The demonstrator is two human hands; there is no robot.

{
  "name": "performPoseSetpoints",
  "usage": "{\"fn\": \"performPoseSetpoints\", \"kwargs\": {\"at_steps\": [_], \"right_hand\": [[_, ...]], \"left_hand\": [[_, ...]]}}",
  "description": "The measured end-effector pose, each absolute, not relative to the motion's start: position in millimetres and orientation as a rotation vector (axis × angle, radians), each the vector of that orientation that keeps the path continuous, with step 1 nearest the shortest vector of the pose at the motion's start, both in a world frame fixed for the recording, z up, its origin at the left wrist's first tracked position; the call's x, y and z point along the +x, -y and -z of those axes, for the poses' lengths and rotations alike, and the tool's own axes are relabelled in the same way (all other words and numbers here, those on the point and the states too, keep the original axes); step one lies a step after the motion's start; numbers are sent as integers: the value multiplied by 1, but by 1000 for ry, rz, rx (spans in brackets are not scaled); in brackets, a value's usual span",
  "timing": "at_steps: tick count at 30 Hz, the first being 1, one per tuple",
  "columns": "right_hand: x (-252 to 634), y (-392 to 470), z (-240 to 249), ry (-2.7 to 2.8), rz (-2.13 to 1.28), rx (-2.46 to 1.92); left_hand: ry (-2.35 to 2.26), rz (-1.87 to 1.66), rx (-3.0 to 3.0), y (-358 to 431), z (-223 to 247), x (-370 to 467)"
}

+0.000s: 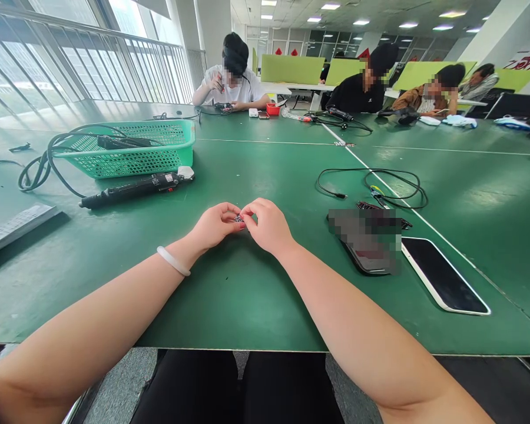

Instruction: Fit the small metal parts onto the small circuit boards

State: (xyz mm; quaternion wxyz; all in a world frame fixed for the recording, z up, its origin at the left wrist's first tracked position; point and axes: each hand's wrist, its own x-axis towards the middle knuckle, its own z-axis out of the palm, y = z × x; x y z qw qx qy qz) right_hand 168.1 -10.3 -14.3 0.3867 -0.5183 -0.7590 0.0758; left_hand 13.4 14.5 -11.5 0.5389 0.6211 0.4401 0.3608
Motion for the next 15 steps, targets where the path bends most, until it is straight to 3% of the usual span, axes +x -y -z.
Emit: {"fn": "performPoseSetpoints", "kwargs": {"at_steps": [15], "right_hand": [[183, 5, 16, 1901, -216, -1528]], "left_hand": [[-1116, -892, 1401, -20, 18, 12]]}}
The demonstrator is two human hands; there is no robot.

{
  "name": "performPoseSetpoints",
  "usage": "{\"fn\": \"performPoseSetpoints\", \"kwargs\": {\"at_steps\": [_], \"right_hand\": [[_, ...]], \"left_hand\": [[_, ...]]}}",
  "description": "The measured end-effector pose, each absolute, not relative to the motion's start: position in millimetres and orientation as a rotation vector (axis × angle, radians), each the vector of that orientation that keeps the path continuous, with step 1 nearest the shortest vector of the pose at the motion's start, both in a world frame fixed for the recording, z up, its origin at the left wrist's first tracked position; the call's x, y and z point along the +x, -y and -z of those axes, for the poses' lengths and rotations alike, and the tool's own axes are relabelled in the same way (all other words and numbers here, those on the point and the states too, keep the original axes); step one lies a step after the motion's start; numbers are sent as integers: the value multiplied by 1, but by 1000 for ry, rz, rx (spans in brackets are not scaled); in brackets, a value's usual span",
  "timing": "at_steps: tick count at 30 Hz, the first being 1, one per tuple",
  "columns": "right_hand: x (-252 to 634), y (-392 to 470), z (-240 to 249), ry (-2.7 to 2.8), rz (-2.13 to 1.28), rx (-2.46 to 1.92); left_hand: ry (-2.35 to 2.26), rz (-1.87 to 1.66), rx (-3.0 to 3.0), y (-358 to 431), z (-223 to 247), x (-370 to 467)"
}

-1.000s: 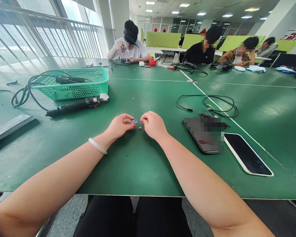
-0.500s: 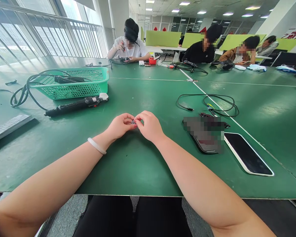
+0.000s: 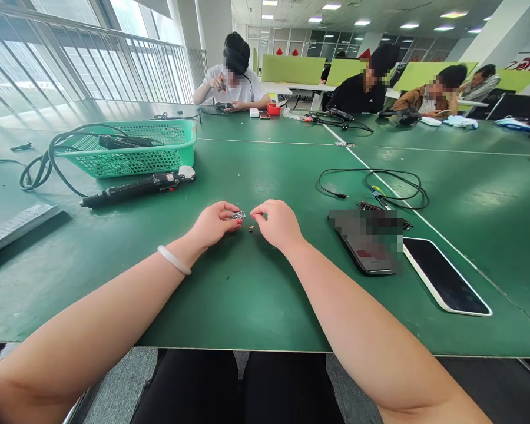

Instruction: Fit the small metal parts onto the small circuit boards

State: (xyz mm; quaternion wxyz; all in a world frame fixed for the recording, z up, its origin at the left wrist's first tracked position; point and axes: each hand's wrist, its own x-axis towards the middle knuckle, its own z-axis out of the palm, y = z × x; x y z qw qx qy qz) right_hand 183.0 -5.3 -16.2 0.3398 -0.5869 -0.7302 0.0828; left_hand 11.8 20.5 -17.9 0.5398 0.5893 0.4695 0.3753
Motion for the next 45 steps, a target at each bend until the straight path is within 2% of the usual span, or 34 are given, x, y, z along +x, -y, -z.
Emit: {"fn": "performPoseSetpoints", "kwargs": {"at_steps": [13, 18, 27, 38, 45], "right_hand": [[180, -10, 35, 2212, -127, -1662], [180, -3, 24, 2006, -172, -1577], [177, 8, 13, 1727, -449, -1491], [175, 10, 13, 1717, -461, -1477], [176, 9, 13, 1754, -339, -1504]], "left_hand": [[-1198, -852, 1545, -22, 21, 9], [-1211, -822, 1591, -20, 18, 9], [-1199, -815, 1618, -22, 21, 9], [-1152, -823, 1601, -23, 23, 9], [-1153, -825, 1603, -22, 24, 9]]}}
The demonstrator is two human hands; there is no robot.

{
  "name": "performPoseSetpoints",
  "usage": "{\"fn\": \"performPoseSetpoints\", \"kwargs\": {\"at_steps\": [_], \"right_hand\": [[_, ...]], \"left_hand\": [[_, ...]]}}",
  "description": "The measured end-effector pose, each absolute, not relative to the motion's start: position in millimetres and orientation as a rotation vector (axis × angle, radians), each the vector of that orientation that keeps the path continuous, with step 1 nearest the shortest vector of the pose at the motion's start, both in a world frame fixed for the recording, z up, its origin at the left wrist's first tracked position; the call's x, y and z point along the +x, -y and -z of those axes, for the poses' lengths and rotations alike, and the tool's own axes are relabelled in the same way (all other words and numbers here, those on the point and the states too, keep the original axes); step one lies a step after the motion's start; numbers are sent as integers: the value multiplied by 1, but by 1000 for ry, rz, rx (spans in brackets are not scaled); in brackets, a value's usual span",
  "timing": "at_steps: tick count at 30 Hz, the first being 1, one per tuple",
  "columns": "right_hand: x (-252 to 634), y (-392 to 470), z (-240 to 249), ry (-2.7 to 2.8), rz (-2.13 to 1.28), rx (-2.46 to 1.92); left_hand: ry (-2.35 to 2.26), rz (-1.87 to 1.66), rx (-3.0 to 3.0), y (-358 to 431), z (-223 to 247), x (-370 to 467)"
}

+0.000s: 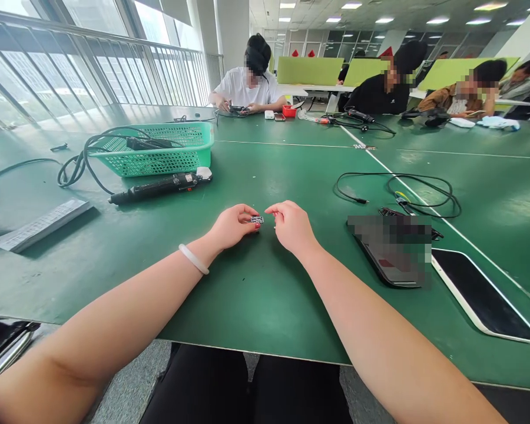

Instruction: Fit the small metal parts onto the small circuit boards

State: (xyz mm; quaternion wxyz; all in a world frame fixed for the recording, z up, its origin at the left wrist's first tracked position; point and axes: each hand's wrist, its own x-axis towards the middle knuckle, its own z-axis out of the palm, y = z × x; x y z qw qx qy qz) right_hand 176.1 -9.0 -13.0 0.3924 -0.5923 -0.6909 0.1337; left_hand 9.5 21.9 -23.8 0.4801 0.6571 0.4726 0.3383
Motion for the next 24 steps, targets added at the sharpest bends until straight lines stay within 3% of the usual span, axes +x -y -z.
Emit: {"fn": "performPoseSetpoints", "kwargs": {"at_steps": [6, 24], "right_hand": [[175, 10, 12, 1598, -546, -1607], [173, 8, 16, 1349, -694, -1455]], "left_hand": [[-1157, -807, 1620, -22, 24, 9], [-1110, -816, 1586, -21, 20, 9]]}}
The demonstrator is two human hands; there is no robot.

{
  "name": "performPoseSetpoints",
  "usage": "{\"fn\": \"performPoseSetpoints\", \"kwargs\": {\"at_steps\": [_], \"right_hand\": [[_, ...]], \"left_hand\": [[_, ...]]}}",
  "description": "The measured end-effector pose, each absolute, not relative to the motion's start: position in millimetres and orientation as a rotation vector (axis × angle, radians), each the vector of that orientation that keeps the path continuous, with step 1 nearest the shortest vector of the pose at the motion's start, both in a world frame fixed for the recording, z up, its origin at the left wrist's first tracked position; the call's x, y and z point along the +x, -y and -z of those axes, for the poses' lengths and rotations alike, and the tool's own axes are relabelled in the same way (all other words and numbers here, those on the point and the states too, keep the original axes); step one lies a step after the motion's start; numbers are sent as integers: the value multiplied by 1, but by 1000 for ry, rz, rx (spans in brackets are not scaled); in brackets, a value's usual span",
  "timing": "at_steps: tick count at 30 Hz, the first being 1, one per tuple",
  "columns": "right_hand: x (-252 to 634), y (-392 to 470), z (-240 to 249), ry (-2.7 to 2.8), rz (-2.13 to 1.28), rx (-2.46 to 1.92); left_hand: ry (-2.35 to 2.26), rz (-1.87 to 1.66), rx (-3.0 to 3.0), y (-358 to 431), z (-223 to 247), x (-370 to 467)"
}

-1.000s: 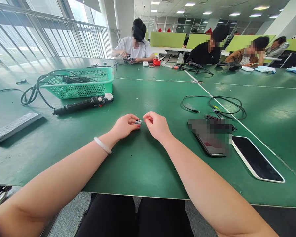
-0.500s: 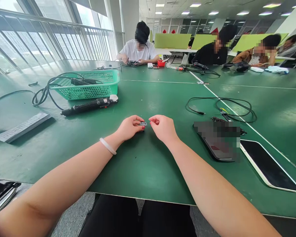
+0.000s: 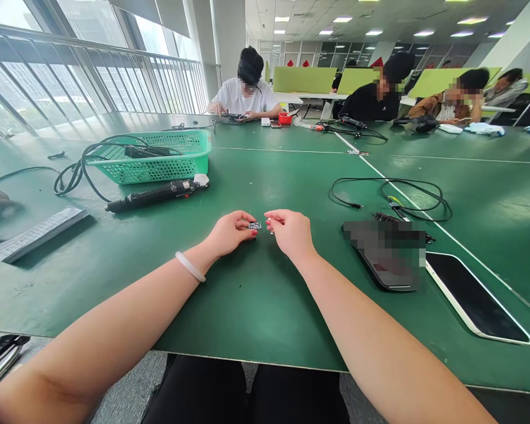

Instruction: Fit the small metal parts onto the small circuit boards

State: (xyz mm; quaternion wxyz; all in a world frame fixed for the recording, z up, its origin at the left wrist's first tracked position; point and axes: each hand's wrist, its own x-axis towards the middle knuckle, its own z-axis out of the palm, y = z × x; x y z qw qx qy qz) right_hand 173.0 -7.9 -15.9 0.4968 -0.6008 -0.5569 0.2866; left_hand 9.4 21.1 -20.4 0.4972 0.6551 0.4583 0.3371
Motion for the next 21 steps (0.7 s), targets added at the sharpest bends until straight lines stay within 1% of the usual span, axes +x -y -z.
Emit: {"fn": "performPoseSetpoints", "kwargs": {"at_steps": [10, 17, 21], "right_hand": [[170, 8, 19, 1387, -656, -1429], [162, 11, 22, 1505, -521, -1393], [159, 9, 29, 1415, -620, -1323]], "left_hand": [[-1133, -797, 1621, -18, 16, 10], [-1126, -800, 1633, -15, 14, 10], [-1075, -849, 1522, -14, 13, 11]]}}
